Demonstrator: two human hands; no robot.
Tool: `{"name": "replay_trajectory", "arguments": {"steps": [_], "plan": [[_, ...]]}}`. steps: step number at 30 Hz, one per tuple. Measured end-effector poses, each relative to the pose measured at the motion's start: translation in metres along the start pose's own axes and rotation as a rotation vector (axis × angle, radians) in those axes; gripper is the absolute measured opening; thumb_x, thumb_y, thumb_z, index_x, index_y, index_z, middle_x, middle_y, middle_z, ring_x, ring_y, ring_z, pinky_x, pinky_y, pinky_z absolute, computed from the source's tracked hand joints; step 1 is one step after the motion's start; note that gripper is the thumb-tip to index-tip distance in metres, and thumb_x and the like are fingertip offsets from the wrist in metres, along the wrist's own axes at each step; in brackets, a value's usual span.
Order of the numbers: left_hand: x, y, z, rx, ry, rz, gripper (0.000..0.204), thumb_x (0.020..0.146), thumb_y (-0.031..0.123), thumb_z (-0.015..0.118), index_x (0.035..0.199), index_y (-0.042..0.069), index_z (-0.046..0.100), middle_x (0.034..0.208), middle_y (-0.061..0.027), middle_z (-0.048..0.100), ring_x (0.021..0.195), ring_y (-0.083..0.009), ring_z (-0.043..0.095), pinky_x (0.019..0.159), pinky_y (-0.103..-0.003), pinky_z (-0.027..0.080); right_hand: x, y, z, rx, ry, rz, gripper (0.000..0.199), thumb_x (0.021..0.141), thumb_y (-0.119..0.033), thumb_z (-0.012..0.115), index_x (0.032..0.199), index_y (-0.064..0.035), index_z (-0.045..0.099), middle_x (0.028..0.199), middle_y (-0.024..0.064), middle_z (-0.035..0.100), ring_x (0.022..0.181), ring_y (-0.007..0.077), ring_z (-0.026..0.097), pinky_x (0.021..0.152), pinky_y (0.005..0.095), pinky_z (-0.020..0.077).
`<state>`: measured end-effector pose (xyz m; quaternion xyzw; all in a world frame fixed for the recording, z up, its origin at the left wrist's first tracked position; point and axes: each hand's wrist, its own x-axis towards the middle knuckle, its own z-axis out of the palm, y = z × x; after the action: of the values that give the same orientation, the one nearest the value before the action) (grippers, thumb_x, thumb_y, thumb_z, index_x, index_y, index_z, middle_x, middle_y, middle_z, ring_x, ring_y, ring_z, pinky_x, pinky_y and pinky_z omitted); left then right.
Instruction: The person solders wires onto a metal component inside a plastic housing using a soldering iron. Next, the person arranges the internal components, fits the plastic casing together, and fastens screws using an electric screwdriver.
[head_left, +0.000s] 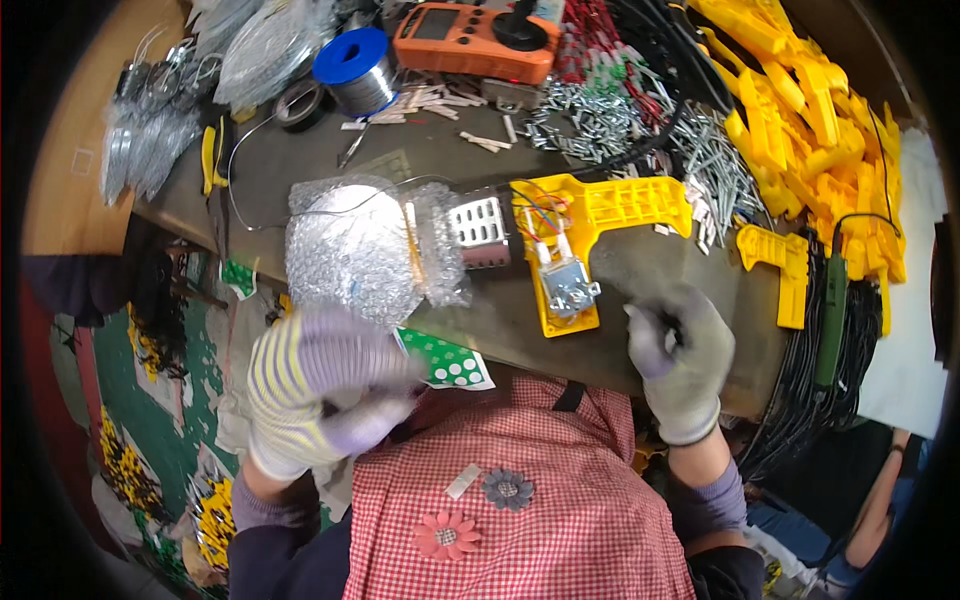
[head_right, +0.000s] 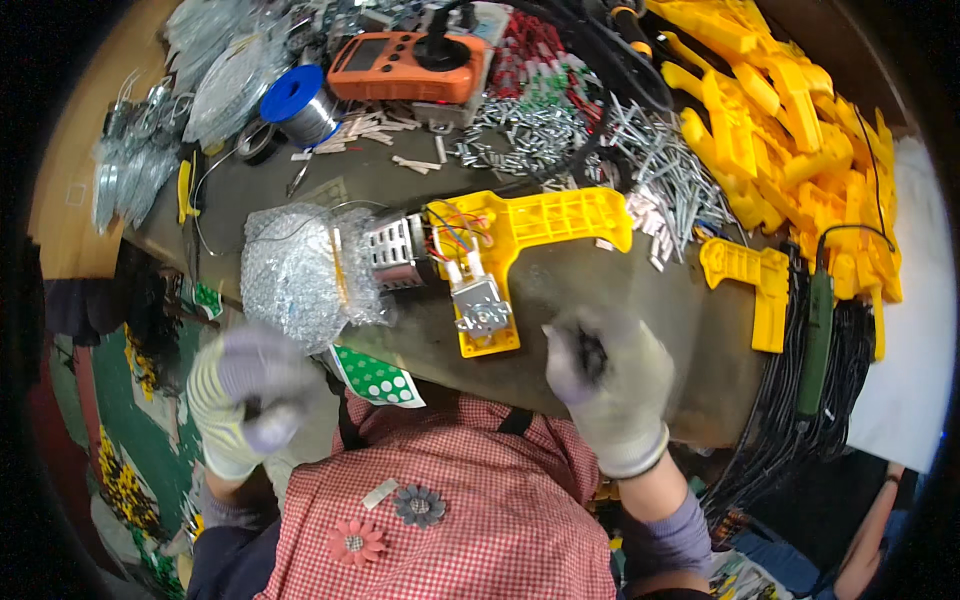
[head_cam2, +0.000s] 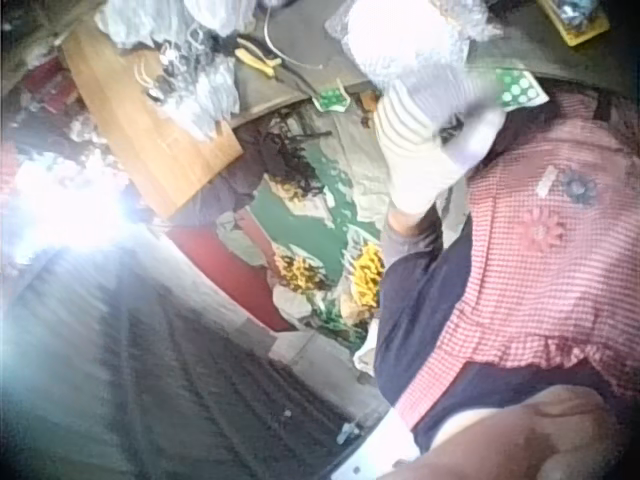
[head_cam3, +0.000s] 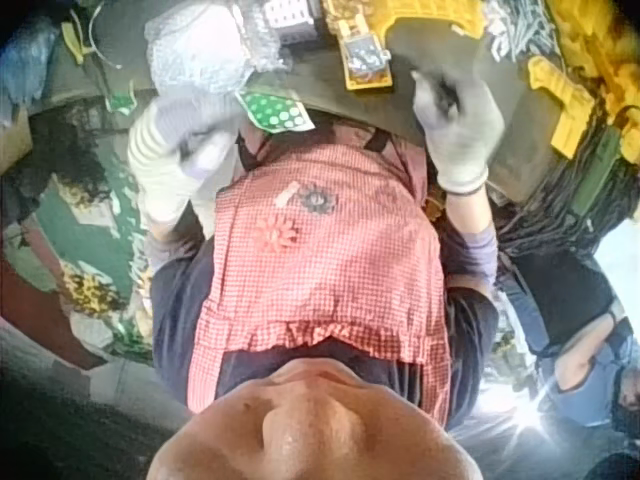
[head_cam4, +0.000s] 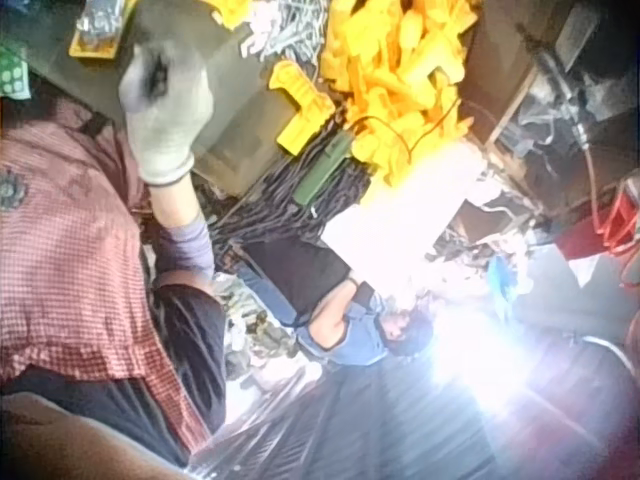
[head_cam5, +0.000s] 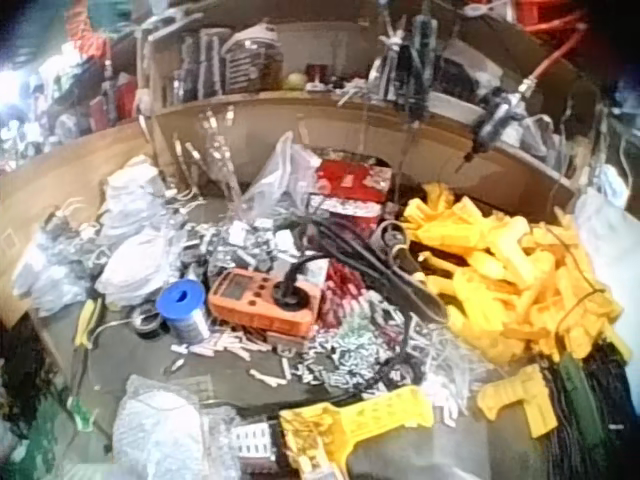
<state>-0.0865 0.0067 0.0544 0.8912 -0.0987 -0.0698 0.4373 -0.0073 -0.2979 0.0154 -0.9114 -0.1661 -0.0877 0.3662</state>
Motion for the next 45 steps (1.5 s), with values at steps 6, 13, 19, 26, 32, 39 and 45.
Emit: {"name": "replay_trajectory", "arguments": {"steps": [6,13,19,26,32,39,45], "plan": [[0.091,-0.022,0.028,0.391,0.197,0.215,0.077,0.061,0.017,0.083,0.134,0.008,0.059,0.124,-0.0165,0.054,0.116,-0.0355,0.054,0.098,-0.043,0.047,0.015,0.009,0.02,0.06,-0.088,-0.075,0.012,0.083,-0.009,0.072,0.091,-0.0077,0.064,0.076,0.0105,0.063,0.064,0.0296,0.062,0.058,0.039,0.0494],[0.093,-0.021,0.029,0.434,0.166,0.205,0.078,0.06,0.012,0.083,0.134,0.009,0.059,0.121,-0.0167,0.054,0.11,-0.0356,0.055,0.094,-0.041,0.05,0.032,-0.012,-0.023,0.168,-0.49,-0.087,0.024,0.087,-0.009,0.066,0.111,-0.0052,0.067,0.093,0.0159,0.069,0.084,0.0352,0.068,0.077,0.0431,0.0544],[0.096,-0.018,0.03,0.51,0.136,0.259,0.07,0.068,0.024,0.076,0.132,0.005,0.059,0.119,-0.0227,0.058,0.106,-0.0406,0.059,0.092,-0.047,0.049,0.151,-0.031,0.041,0.061,0.062,-0.589,0.034,0.083,-0.014,0.067,0.115,-0.0013,0.068,0.112,0.0219,0.066,0.106,0.0375,0.064,0.093,0.0453,0.0512],[0.091,-0.002,0.038,0.75,0.184,0.407,0.071,0.078,0.05,0.075,0.136,0.013,0.058,0.123,-0.0248,0.06,0.11,-0.0453,0.058,0.1,-0.05,0.046,0.203,-0.035,0.052,0.231,0.252,-0.658,0.046,0.082,-0.016,0.07,0.126,-0.0027,0.063,0.112,0.0211,0.068,0.103,0.0374,0.064,0.092,0.0437,0.0514],[0.1,0.036,0.009,0.425,-0.08,0.037,0.064,0.082,0.042,0.077,0.128,0.001,0.059,0.122,-0.0265,0.059,0.105,-0.0411,0.062,0.091,-0.042,0.053,0.138,-0.105,-0.041,0.734,0.46,-0.136,0.071,0.083,-0.026,0.074,0.139,0.008,0.049,0.125,0.0203,0.064,0.111,0.0219,0.062,0.1,0.0337,0.0481],[0.063,0.032,-0.023,-0.267,-0.338,-0.06,0.076,0.087,0.026,0.075,0.15,0.002,0.039,0.15,-0.0107,0.047,0.136,-0.0255,0.049,0.116,-0.04,0.035,0.123,-0.037,-0.102,0.718,0.586,-0.288,0.053,0.086,-0.014,0.068,0.134,0.0061,0.054,0.124,0.0134,0.063,0.107,0.0181,0.063,0.096,0.0277,0.0483],[0.041,0.004,0.019,-1.361,-0.296,-0.39,0.088,0.076,0.026,0.083,0.15,0.006,0.039,0.142,-0.0199,0.051,0.121,-0.0323,0.06,0.103,-0.047,0.049,0.113,-0.01,-0.098,1.162,0.334,-0.169,0.06,0.087,-0.011,0.066,0.14,0.0101,0.047,0.114,0.01,0.064,0.097,0.0137,0.06,0.088,0.0248,0.0471]]}}
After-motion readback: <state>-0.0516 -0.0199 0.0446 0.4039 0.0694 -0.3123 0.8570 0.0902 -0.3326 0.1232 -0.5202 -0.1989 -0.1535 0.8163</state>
